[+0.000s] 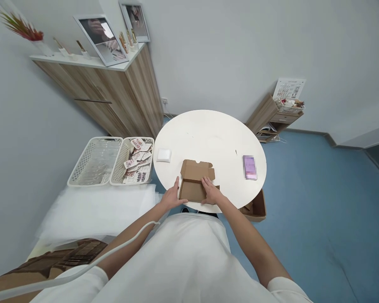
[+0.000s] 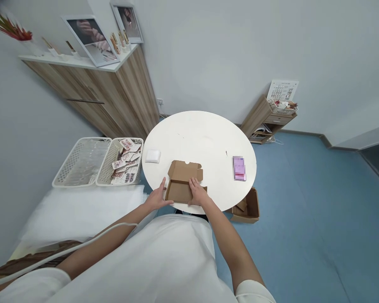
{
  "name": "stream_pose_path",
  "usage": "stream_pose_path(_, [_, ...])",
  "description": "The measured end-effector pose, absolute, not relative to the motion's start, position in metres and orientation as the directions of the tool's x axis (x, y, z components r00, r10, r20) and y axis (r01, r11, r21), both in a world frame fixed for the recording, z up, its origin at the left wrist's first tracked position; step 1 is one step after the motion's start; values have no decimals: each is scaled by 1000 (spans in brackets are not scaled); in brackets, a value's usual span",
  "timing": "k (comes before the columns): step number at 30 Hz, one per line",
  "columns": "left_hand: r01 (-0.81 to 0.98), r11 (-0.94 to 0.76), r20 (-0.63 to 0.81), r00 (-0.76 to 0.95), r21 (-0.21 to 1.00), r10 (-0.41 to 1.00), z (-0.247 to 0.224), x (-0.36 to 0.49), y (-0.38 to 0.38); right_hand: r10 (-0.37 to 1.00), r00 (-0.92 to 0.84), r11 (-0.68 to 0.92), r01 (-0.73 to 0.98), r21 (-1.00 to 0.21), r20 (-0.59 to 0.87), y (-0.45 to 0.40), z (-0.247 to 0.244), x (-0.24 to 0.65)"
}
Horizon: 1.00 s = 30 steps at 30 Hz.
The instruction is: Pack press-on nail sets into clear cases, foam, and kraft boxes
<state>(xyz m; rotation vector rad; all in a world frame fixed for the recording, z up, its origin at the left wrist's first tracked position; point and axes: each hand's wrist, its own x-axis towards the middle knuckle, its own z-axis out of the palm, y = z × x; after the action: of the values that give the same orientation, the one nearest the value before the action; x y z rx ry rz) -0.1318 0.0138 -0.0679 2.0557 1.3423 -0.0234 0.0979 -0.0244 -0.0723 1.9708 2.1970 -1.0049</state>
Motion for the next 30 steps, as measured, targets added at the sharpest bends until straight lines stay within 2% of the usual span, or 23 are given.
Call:
stream_pose_path(3, [805, -349, -378, 549, 479, 746, -65, -129, 23, 875, -230, 16, 893, -449, -426, -22, -73, 97])
stream_pose_path(8, [804, -350, -430, 564, 482, 705, -67, -123, 38, 903, -230, 67, 910, -409, -363, -26, -71, 96])
stream_pose_path(11, [807, -316, -413, 542, 499, 732, -70, -123, 36, 975, -2, -74, 940, -334, -221, -43, -74, 100])
stream_pose_path(13, [810, -291, -395, 521, 510, 756, -72, -123, 33, 961, 213, -267, 879, -395, -175, -59, -80, 106])
stream_pose_path(15, [804, -283, -380, 517, 523, 767, -75, -120, 31, 907, 356, -420, 723, -549, -225, -74, -87, 114])
stream_pose_path(17, [795, -285, -374, 526, 535, 764, -77, -115, 31, 854, 412, -508, 524, -684, -318, -85, -90, 122])
stream_pose_path(19, [783, -292, -375, 543, 549, 751, -79, -107, 31, 809, 418, -564, 357, -744, -413, -90, -88, 129])
stream_pose_path(21, [769, -299, -375, 562, 565, 737, -81, -96, 32, 770, 410, -611, 255, -749, -489, -89, -82, 135])
stream_pose_path(25, [760, -299, -397, 581, 577, 711, -83, -75, 30, 756, 391, -629, 212, -748, -524, -81, -70, 147])
stream_pose_path(30, [774, -262, -463, 574, 577, 675, -81, -59, 23, 777, 410, -621, 384, -683, -477, -66, -72, 159])
